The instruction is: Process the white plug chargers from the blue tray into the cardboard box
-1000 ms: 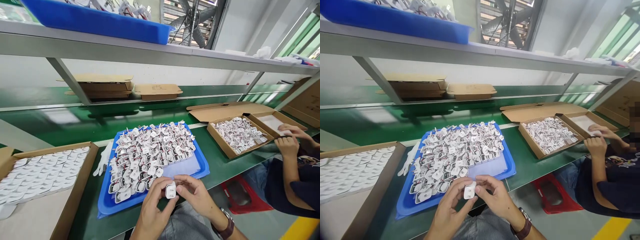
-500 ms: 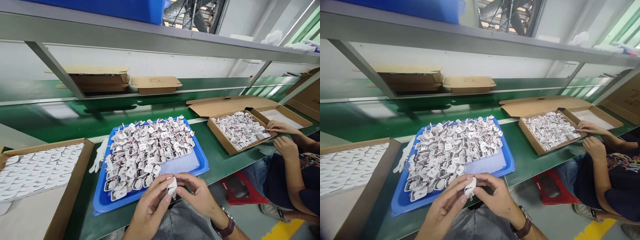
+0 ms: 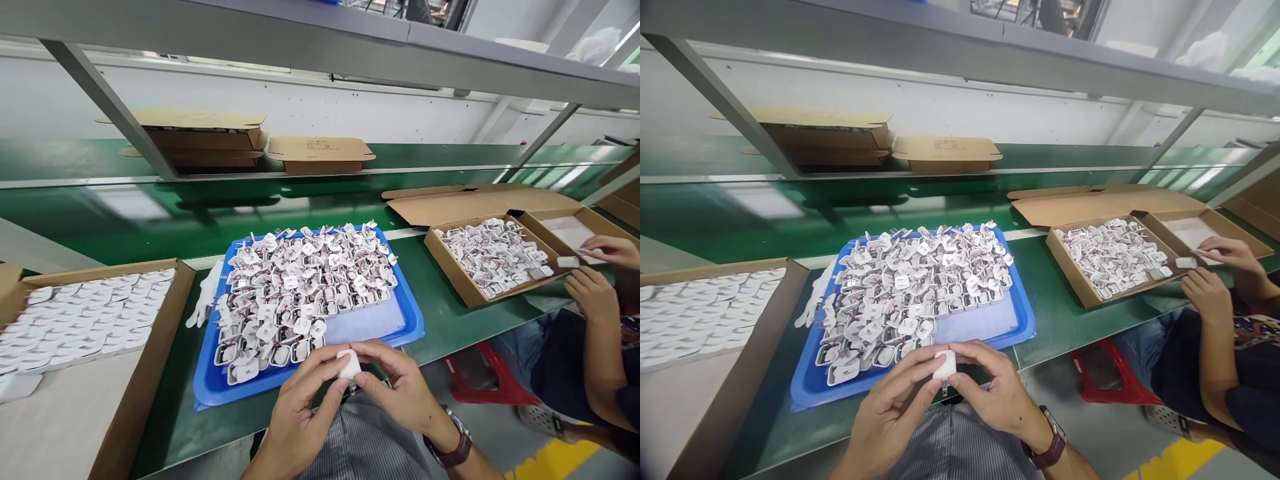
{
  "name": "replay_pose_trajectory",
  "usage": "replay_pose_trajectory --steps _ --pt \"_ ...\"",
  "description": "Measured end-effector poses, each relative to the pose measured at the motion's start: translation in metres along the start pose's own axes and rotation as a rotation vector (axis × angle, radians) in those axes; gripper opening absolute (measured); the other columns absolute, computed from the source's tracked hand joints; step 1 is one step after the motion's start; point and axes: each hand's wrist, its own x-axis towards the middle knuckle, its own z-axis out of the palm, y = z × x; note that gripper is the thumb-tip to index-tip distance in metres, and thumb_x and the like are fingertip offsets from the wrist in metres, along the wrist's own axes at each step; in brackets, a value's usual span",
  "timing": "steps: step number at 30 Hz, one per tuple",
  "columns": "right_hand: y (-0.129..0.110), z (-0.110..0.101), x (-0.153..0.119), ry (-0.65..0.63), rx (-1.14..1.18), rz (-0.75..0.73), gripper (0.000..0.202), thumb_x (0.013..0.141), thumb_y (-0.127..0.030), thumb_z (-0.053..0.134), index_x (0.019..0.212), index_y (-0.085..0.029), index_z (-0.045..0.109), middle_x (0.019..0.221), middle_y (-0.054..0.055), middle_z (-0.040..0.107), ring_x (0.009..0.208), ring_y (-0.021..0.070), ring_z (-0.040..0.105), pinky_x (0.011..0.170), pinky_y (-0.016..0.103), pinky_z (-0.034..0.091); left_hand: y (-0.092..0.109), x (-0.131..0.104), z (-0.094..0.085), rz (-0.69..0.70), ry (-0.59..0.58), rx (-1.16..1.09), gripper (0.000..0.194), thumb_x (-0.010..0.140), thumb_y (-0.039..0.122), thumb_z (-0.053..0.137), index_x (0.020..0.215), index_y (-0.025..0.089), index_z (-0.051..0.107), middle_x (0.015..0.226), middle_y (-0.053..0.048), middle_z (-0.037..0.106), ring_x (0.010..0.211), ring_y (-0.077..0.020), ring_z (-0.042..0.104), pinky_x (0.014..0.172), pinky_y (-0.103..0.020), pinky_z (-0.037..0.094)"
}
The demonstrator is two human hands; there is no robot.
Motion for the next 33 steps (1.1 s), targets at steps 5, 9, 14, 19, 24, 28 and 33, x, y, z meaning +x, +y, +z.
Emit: replay_pose_trajectory --steps 5,9,14,19,24,28,33 --pt "0.006 0.002 -0.002 -0.013 0.025 0.058 0.042 0.097 -0.029 0.073 0.138 -0.028 0.067 0.134 0.01 0.075 0.118 0.0231 0.075 0.105 0.04 0.062 -0.005 -0.007 0.005 0.025 0.053 -0.013 0.034 0.099 0.013 0.062 0.124 0.031 0.075 0.122 -0.007 0.074 0.113 -0.0216 0.074 0.094 -0.03 0.063" --pt "0.009 0.004 -0.002 -0.052 0.065 0.101 0.047 0.097 -0.03 0.072 0.143 -0.027 0.062 0.129 0.01 0.077 0.117 0.0229 0.076 0.106 0.043 0.061 -0.009 -0.011 0.008 -0.021 0.07 -0.035 0.029 0.098 0.013 0.063 0.119 0.028 0.076 0.117 -0.009 0.073 0.107 -0.0221 0.075 0.09 -0.031 0.064" --pt "0.005 0.006 0.0 -0.083 0.057 0.099 0.046 0.097 -0.031 0.071 0.143 -0.029 0.063 0.134 0.01 0.073 0.119 0.0226 0.074 0.107 0.042 0.061 -0.01 -0.007 0.005 -0.061 0.097 -0.135 0.024 0.096 0.015 0.064 0.111 0.027 0.078 0.111 -0.009 0.074 0.1 -0.0224 0.076 0.084 -0.03 0.065" --pt "0.004 0.007 0.002 -0.084 0.071 0.083 0.045 0.097 -0.033 0.072 0.141 -0.029 0.065 0.137 0.009 0.07 0.122 0.0233 0.072 0.109 0.042 0.059 -0.008 -0.006 0.003 -0.075 0.12 -0.178 0.025 0.095 0.015 0.065 0.113 0.026 0.078 0.117 -0.01 0.073 0.102 -0.0242 0.077 0.084 -0.031 0.066" --pt "-0.001 0.005 0.002 -0.091 0.02 0.066 0.04 0.098 -0.031 0.071 0.138 -0.031 0.067 0.123 0.007 0.072 0.114 0.0206 0.073 0.103 0.037 0.061 -0.006 -0.01 0.004 -0.011 0.112 -0.098 0.031 0.093 0.008 0.066 0.113 0.029 0.078 0.114 -0.007 0.074 0.101 -0.021 0.076 0.086 -0.029 0.065" --pt "-0.001 0.007 0.002 -0.08 0.001 0.068 0.042 0.097 -0.029 0.072 0.139 -0.031 0.066 0.122 0.007 0.075 0.111 0.0197 0.073 0.101 0.035 0.061 -0.008 -0.012 0.006 -0.007 0.141 -0.146 0.029 0.093 0.009 0.066 0.112 0.027 0.079 0.111 -0.008 0.074 0.1 -0.0208 0.076 0.086 -0.03 0.065" --pt "0.008 0.008 0.003 -0.045 0.014 0.143 0.047 0.096 -0.033 0.072 0.142 -0.028 0.063 0.124 0.009 0.077 0.109 0.0215 0.076 0.101 0.04 0.062 -0.009 -0.01 0.006 -0.167 0.107 -0.298 0.022 0.099 0.021 0.065 0.116 0.024 0.079 0.123 -0.013 0.073 0.105 -0.0249 0.076 0.087 -0.034 0.066"
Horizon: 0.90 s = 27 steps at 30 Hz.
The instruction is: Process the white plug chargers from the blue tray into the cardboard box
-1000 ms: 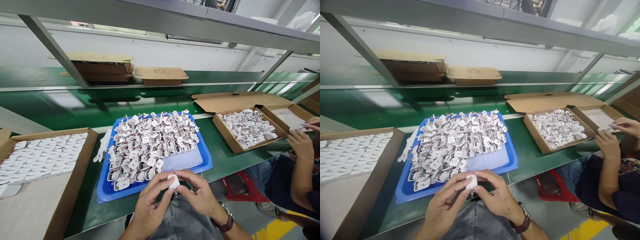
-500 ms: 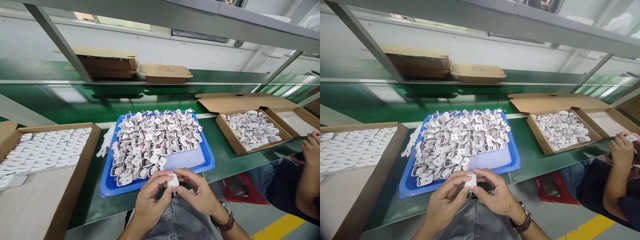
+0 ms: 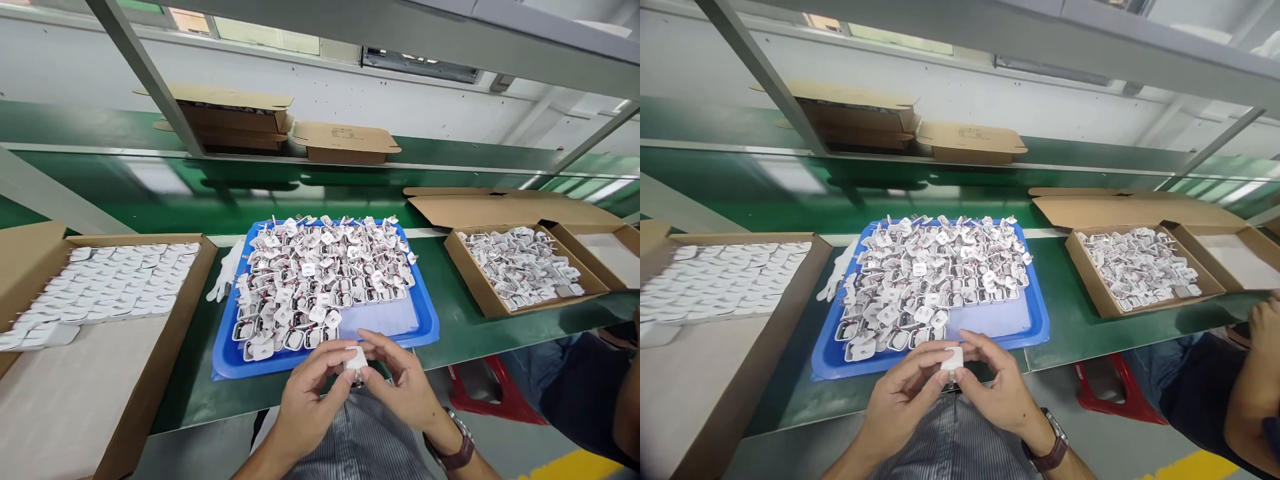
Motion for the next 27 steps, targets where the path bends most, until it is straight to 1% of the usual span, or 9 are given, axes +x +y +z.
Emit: replay_pose_trajectory --steps 3,5,9,13,16,19,24,27 --pt "0.003 0.0 0.001 -0.021 0.039 0.017 0.046 0.097 -0.033 0.072 0.142 -0.03 0.063 0.128 0.009 0.076 0.112 0.0215 0.075 0.102 0.04 0.062 0.003 0.0 -0.001 -0.1 0.0 -0.044 0.028 0.099 0.028 0.067 0.126 0.024 0.075 0.125 -0.012 0.075 0.104 -0.0247 0.076 0.09 -0.034 0.066" --pt "0.003 -0.001 0.001 -0.032 0.039 0.025 0.046 0.097 -0.034 0.072 0.141 -0.03 0.063 0.129 0.009 0.076 0.112 0.0219 0.076 0.103 0.041 0.062 0.005 -0.001 -0.001 -0.14 -0.001 -0.075 0.031 0.099 0.029 0.068 0.129 0.026 0.072 0.124 -0.011 0.076 0.102 -0.0238 0.077 0.09 -0.033 0.066" --pt "0.0 -0.004 0.001 -0.067 0.033 0.035 0.046 0.096 -0.035 0.073 0.141 -0.029 0.063 0.132 0.01 0.075 0.113 0.0233 0.076 0.104 0.043 0.061 0.008 -0.001 -0.003 -0.144 -0.01 -0.096 0.031 0.099 0.027 0.069 0.129 0.027 0.072 0.127 -0.01 0.075 0.108 -0.0243 0.076 0.092 -0.03 0.064" --pt "-0.003 -0.007 0.001 -0.088 0.037 0.03 0.045 0.096 -0.032 0.074 0.14 -0.031 0.064 0.131 0.009 0.075 0.113 0.0219 0.076 0.104 0.04 0.062 0.009 0.0 -0.004 -0.12 -0.021 -0.09 0.029 0.1 0.026 0.068 0.128 0.029 0.074 0.128 -0.009 0.073 0.109 -0.0239 0.076 0.089 -0.027 0.064" --pt "-0.005 -0.007 0.001 -0.092 0.051 0.007 0.041 0.097 -0.029 0.072 0.138 -0.034 0.067 0.131 0.006 0.074 0.113 0.0199 0.076 0.102 0.035 0.062 0.009 0.001 -0.005 -0.084 -0.032 -0.067 0.027 0.1 0.022 0.066 0.124 0.03 0.076 0.129 -0.009 0.072 0.114 -0.0244 0.074 0.093 -0.029 0.064" --pt "-0.008 -0.006 0.002 -0.087 0.058 -0.023 0.039 0.098 -0.026 0.072 0.135 -0.036 0.069 0.129 0.004 0.073 0.113 0.0183 0.075 0.103 0.032 0.061 0.008 0.001 -0.005 -0.005 -0.043 -0.012 0.029 0.101 0.017 0.064 0.123 0.031 0.076 0.129 -0.008 0.072 0.119 -0.0238 0.072 0.095 -0.029 0.063" --pt "-0.01 -0.004 0.002 -0.077 0.059 -0.041 0.039 0.097 -0.024 0.072 0.134 -0.038 0.069 0.123 0.003 0.074 0.111 0.0171 0.075 0.1 0.029 0.061 0.006 -0.002 -0.004 0.136 -0.027 0.113 0.034 0.1 0.011 0.062 0.125 0.031 0.074 0.125 -0.007 0.073 0.115 -0.0211 0.073 0.097 -0.029 0.062" --pt "-0.006 -0.004 0.0 -0.069 0.063 -0.03 0.04 0.096 -0.026 0.074 0.134 -0.038 0.069 0.124 0.003 0.076 0.11 0.0172 0.076 0.099 0.029 0.062 0.007 -0.005 -0.003 0.171 -0.015 0.149 0.034 0.099 0.01 0.063 0.123 0.03 0.074 0.123 -0.007 0.074 0.113 -0.0203 0.074 0.097 -0.029 0.061"
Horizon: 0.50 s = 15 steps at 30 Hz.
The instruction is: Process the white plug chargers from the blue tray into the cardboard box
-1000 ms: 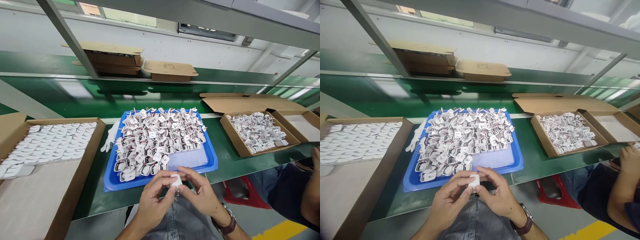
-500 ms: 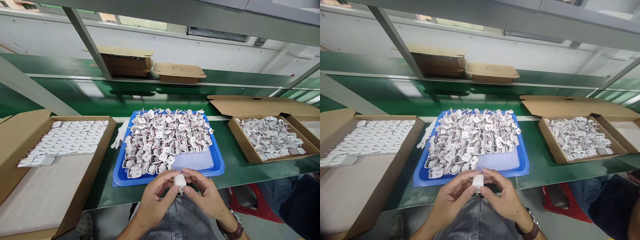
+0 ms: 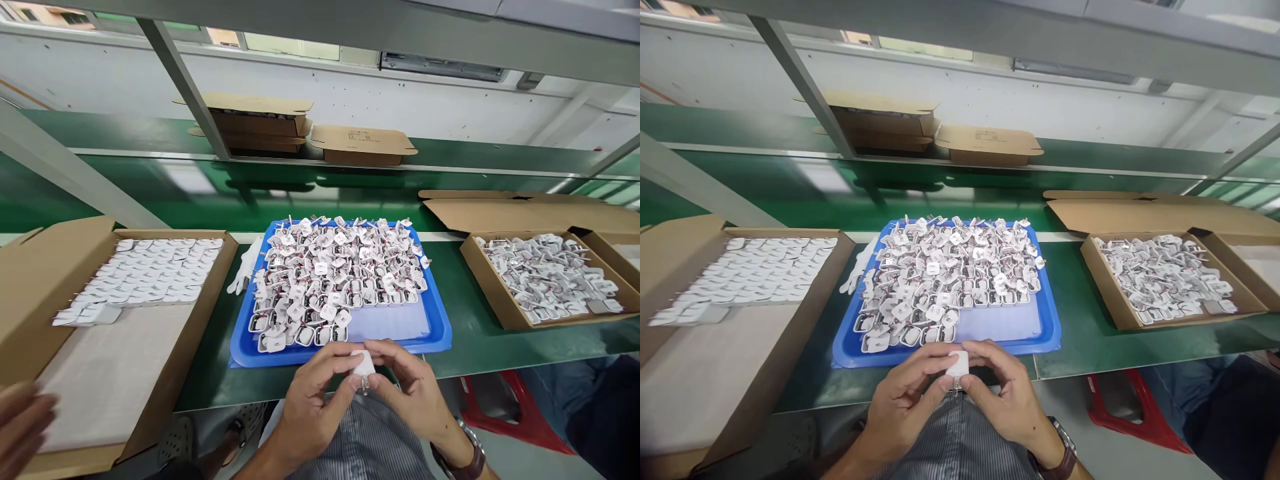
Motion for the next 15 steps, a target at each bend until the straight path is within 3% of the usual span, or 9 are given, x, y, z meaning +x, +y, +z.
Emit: replay_pose_trajectory --steps 4,11,15 --pt "0.007 -0.001 -0.006 0.02 0.014 0.089 0.044 0.095 -0.031 0.076 0.138 -0.037 0.066 0.124 0.005 0.079 0.108 0.0191 0.077 0.099 0.031 0.062 0.003 -0.002 0.003 -0.009 0.029 0.011 0.028 0.098 0.014 0.064 0.12 0.027 0.076 0.121 -0.01 0.075 0.111 -0.0233 0.075 0.093 -0.034 0.063" --pt "0.009 -0.003 -0.005 0.024 0.088 0.161 0.046 0.093 -0.036 0.079 0.137 -0.034 0.068 0.127 0.007 0.079 0.109 0.0228 0.078 0.098 0.034 0.064 0.012 0.003 0.005 -0.115 0.099 0.002 0.02 0.096 0.038 0.071 0.11 0.027 0.08 0.111 -0.012 0.079 0.105 -0.0282 0.077 0.085 -0.04 0.068" --pt "0.005 -0.004 -0.003 0.002 0.077 0.165 0.047 0.093 -0.036 0.079 0.138 -0.032 0.068 0.127 0.009 0.078 0.111 0.0236 0.078 0.096 0.033 0.065 0.015 0.001 0.006 -0.152 0.099 -0.087 0.024 0.097 0.033 0.069 0.115 0.021 0.079 0.12 -0.015 0.077 0.102 -0.0284 0.078 0.083 -0.037 0.068"
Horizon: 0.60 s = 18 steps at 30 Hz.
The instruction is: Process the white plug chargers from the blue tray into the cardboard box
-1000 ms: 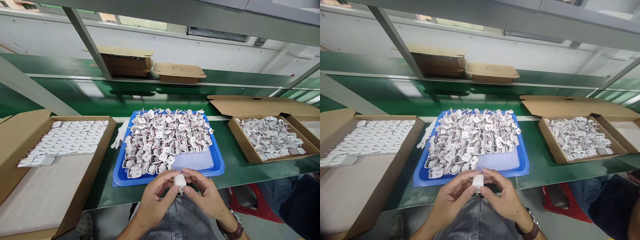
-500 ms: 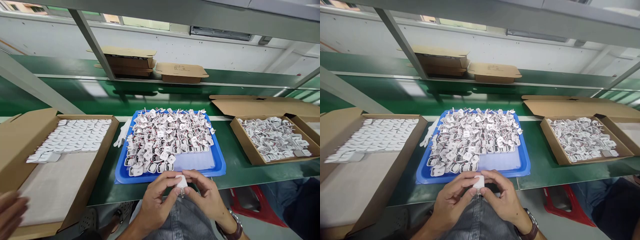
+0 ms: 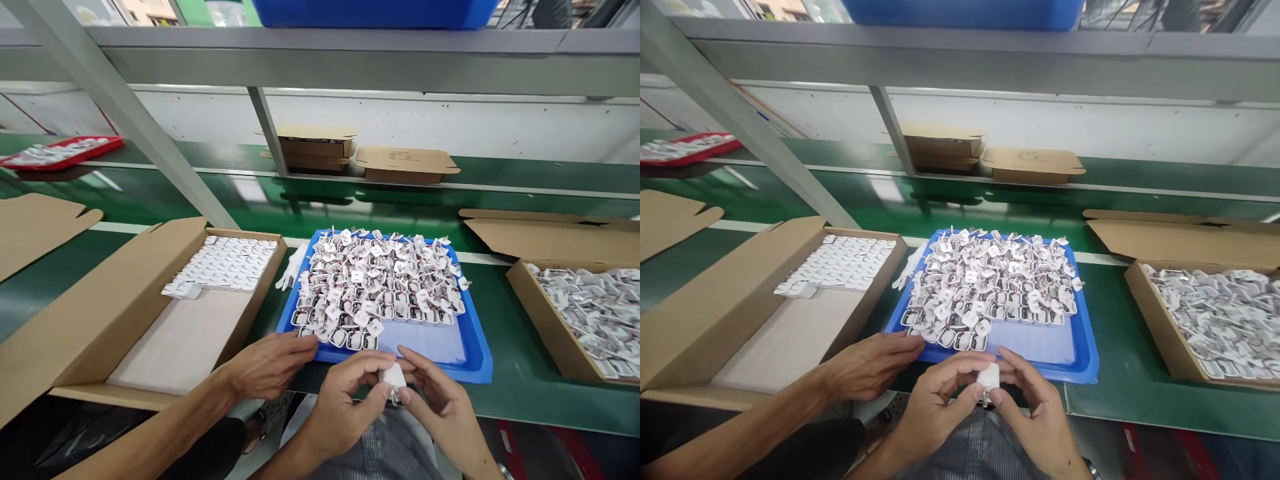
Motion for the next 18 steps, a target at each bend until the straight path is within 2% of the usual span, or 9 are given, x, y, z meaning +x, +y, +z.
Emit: replay_pose_trajectory --steps 4,8,13,18 --pt "-0.003 0.0 -0.002 0.036 -0.002 -0.031 0.046 0.092 -0.036 0.079 0.136 -0.03 0.069 0.127 0.01 0.078 0.109 0.0236 0.078 0.096 0.036 0.065 0.0 -0.004 -0.002 -0.078 -0.013 -0.1 0.026 0.098 0.029 0.068 0.121 0.022 0.08 0.129 -0.015 0.075 0.115 -0.0294 0.075 0.094 -0.034 0.065" --pt "-0.002 -0.001 -0.002 -0.019 -0.013 -0.078 0.041 0.094 -0.032 0.078 0.134 -0.033 0.07 0.127 0.007 0.078 0.108 0.0216 0.078 0.099 0.036 0.064 -0.006 -0.007 -0.006 -0.111 -0.029 -0.083 0.028 0.102 0.032 0.063 0.125 0.025 0.079 0.132 -0.012 0.075 0.126 -0.0296 0.069 0.11 -0.04 0.056" --pt "-0.006 0.004 0.001 -0.006 -0.04 -0.136 0.035 0.094 -0.032 0.077 0.128 -0.032 0.075 0.125 0.007 0.078 0.109 0.0213 0.077 0.097 0.031 0.064 -0.014 -0.011 -0.007 -0.135 -0.059 -0.223 0.032 0.097 0.028 0.071 0.129 0.024 0.076 0.139 -0.015 0.069 0.122 -0.0311 0.071 0.101 -0.04 0.062" --pt "-0.014 0.01 0.005 -0.038 -0.067 -0.199 0.03 0.095 -0.029 0.075 0.125 -0.03 0.077 0.119 0.007 0.077 0.109 0.0208 0.076 0.099 0.031 0.064 -0.008 -0.01 -0.009 -0.065 -0.053 -0.095 0.028 0.099 0.024 0.067 0.126 0.021 0.077 0.137 -0.016 0.07 0.121 -0.0301 0.072 0.098 -0.04 0.064"
